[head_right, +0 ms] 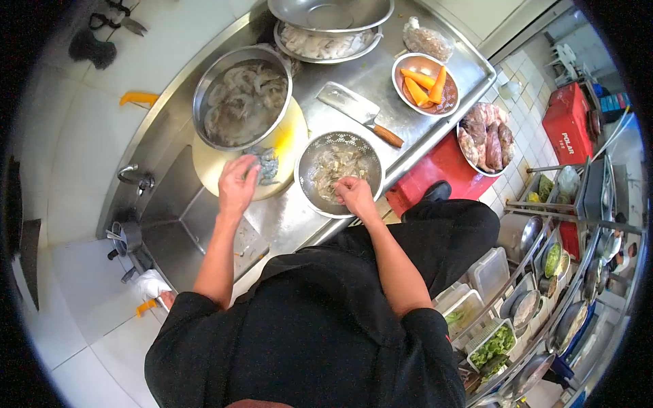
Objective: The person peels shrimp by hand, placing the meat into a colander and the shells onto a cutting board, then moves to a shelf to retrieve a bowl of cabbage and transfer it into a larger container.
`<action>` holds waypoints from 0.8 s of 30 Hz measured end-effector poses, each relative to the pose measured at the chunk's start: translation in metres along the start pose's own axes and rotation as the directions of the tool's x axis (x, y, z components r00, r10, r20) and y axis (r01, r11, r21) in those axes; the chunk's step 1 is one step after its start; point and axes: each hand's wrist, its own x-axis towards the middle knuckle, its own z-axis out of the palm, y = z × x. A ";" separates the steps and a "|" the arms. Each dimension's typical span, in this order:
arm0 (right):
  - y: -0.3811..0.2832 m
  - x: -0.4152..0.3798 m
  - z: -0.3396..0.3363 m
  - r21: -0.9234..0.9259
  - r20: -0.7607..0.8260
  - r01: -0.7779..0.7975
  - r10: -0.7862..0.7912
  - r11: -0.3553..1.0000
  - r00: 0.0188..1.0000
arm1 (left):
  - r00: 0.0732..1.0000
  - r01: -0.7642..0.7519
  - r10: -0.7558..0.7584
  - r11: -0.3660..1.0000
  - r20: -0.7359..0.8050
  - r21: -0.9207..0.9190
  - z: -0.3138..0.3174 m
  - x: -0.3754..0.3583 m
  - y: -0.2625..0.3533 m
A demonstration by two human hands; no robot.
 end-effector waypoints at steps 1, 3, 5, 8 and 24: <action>-0.001 -0.001 0.000 -0.024 -0.009 0.017 -0.017 1.000 1.000 | 1.000 0.008 -0.008 0.999 -0.010 -0.044 -0.003 0.012 0.001; -0.004 -0.003 0.001 -0.079 -0.017 0.016 -0.017 0.997 1.000 | 0.999 -0.010 0.009 0.999 -0.037 -0.043 -0.010 0.043 -0.003; 0.011 0.005 0.005 -0.220 -0.016 0.160 -0.168 0.962 0.986 | 0.996 -0.069 0.072 0.997 -0.057 0.038 -0.011 0.086 -0.011; 0.021 0.005 0.005 -0.481 -0.037 0.207 -0.256 0.852 0.966 | 0.993 0.083 -0.087 0.994 0.074 0.065 0.003 0.135 -0.025; 0.018 -0.012 0.007 -0.331 -0.131 0.256 -0.312 0.908 0.941 | 0.713 0.664 -0.422 0.663 0.560 -0.346 0.001 0.141 -0.065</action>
